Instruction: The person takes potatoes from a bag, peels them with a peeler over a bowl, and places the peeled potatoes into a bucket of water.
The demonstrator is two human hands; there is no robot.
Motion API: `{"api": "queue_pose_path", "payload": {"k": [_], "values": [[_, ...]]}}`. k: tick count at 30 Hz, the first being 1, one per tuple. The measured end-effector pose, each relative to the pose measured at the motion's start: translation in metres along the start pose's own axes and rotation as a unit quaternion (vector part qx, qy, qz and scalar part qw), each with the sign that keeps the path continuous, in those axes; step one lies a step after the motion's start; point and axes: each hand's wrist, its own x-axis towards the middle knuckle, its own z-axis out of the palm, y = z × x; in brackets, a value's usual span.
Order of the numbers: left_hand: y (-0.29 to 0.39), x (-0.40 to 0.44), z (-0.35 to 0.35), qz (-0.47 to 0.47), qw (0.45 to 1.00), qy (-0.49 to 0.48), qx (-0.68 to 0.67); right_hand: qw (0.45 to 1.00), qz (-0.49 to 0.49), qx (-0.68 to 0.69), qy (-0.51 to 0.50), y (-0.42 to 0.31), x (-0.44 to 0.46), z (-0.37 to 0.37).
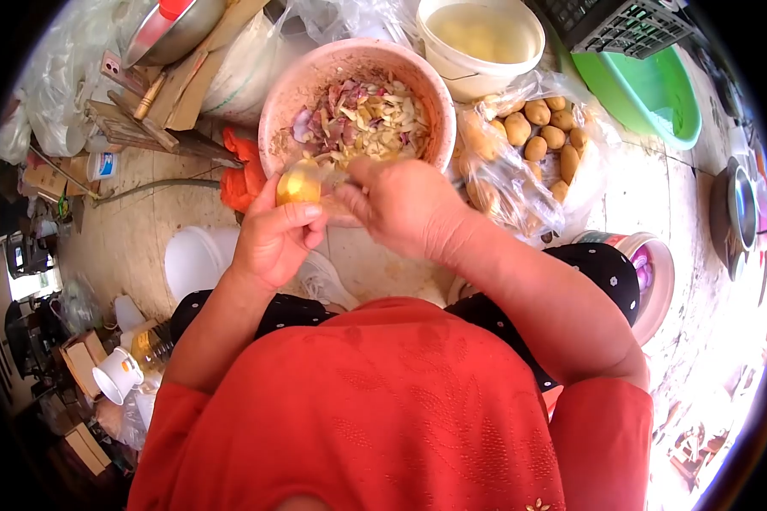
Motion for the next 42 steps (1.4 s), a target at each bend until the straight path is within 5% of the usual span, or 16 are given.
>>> {"api": "queue_pose_path", "payload": {"k": [8, 10, 16, 18, 23, 25, 26, 28, 35, 42], "values": [[-0.001, 0.001, -0.01, -0.058, 0.997, -0.036, -0.042, 0.998, 0.006, -0.067, -0.008, 0.007, 0.009, 0.002], [-0.002, -0.003, -0.007, -0.045, 0.997, -0.049, -0.044, 0.986, 0.135, -0.086, 0.038, 0.032, 0.022, 0.001], [-0.002, 0.002, -0.014, -0.048, 0.992, -0.045, -0.105, 0.996, 0.077, 0.034, 0.021, -0.001, 0.002, -0.003], [-0.002, 0.004, -0.014, -0.058, 0.988, -0.047, -0.133, 0.999, -0.033, 0.034, 0.012, -0.006, -0.006, 0.005], [-0.012, 0.007, -0.025, -0.084, 0.972, -0.097, -0.196, 1.0, -0.016, -0.016, -0.002, -0.008, -0.008, 0.005], [-0.008, 0.007, -0.024, -0.083, 0.97, -0.138, -0.183, 0.994, 0.04, -0.1, 0.016, 0.0, 0.003, 0.001], [-0.006, 0.006, -0.022, -0.077, 0.966, -0.179, -0.17, 0.984, 0.154, -0.092, -0.012, 0.006, 0.014, -0.005], [-0.005, 0.001, -0.016, -0.069, 0.972, -0.165, -0.154, 0.981, 0.146, -0.101, 0.075, 0.022, 0.021, -0.015], [-0.001, 0.002, -0.01, -0.053, 0.993, -0.042, -0.099, 0.999, 0.025, 0.012, 0.042, 0.002, 0.005, -0.009], [-0.002, 0.004, -0.016, -0.064, 0.988, -0.081, -0.117, 0.996, 0.014, 0.085, 0.013, 0.0, -0.001, 0.005]]}}
